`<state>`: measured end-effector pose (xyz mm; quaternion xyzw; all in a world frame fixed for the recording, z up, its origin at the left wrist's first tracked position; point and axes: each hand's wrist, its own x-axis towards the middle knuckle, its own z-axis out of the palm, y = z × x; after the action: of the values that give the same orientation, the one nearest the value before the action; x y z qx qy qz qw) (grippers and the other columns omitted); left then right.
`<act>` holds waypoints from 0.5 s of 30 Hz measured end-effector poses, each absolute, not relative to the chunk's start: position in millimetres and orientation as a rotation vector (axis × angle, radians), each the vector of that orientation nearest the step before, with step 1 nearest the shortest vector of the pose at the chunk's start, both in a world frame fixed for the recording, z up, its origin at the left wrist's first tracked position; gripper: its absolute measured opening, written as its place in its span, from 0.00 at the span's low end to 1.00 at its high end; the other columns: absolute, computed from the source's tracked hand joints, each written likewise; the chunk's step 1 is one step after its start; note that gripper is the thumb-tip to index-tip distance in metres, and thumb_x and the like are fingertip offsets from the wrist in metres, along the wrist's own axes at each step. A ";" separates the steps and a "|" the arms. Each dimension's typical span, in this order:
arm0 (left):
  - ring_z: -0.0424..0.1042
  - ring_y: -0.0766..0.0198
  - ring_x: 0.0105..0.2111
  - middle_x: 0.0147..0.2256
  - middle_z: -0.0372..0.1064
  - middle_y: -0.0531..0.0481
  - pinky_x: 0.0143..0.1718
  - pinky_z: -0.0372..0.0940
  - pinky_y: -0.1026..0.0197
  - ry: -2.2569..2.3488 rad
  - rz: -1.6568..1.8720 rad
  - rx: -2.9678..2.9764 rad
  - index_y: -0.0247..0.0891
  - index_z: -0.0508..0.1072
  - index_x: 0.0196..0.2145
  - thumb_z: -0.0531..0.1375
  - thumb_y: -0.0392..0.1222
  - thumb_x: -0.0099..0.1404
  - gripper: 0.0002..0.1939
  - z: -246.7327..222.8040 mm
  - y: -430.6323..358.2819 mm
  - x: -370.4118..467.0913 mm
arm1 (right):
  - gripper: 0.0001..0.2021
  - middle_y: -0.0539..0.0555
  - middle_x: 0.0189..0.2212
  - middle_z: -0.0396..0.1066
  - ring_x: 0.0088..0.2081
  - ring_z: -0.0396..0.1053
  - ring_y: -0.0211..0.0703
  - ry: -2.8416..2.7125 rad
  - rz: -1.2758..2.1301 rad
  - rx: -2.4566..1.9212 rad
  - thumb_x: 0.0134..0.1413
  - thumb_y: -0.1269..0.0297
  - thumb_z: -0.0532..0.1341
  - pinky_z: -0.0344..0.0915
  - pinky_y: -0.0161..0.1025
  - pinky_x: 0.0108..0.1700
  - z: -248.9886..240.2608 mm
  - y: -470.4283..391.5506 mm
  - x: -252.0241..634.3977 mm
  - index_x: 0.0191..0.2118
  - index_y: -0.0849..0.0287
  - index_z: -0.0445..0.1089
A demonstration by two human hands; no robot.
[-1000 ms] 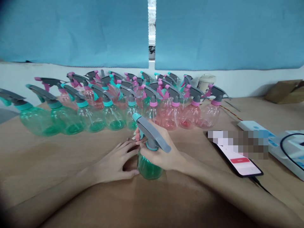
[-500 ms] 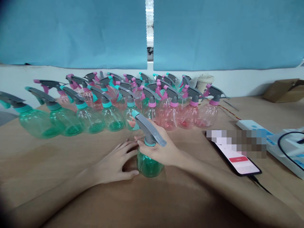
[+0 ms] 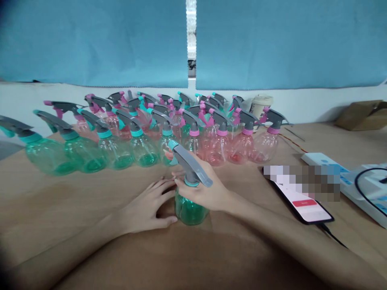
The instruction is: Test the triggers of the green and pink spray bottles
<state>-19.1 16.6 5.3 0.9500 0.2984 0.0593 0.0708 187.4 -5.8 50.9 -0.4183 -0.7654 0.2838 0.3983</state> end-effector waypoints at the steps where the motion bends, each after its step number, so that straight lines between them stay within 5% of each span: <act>1: 0.47 0.47 0.58 0.59 0.49 0.41 0.56 0.42 0.43 0.900 0.174 2.858 0.41 0.57 0.56 0.56 0.59 0.57 0.34 5.4 16.5 -19.1 | 0.27 0.52 0.45 0.70 0.46 0.68 0.47 -1.943 0.715 -1.060 0.52 0.62 0.55 0.67 0.48 0.49 50.4 -5.8 187.8 0.59 0.49 0.51; 9: 0.46 0.47 0.58 0.59 0.48 0.41 0.56 0.42 0.43 0.903 0.173 2.857 0.40 0.57 0.57 0.56 0.60 0.57 0.34 5.9 18.2 -18.5 | 0.28 0.51 0.44 0.71 0.45 0.69 0.45 -1.935 0.722 -1.072 0.52 0.62 0.55 0.69 0.46 0.47 50.4 -6.6 187.8 0.59 0.47 0.50; 15: 0.46 0.47 0.58 0.59 0.47 0.41 0.56 0.42 0.43 0.893 0.187 2.848 0.41 0.55 0.58 0.56 0.59 0.57 0.35 5.0 17.3 -19.1 | 0.14 0.50 0.36 0.72 0.38 0.72 0.45 -1.901 0.693 -1.036 0.51 0.62 0.56 0.71 0.45 0.42 52.8 -5.8 184.8 0.45 0.47 0.66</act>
<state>-19.1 17.3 5.0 0.9496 0.2977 0.0623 0.0756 184.8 -5.8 52.8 -0.4133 -0.7587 0.2766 0.4208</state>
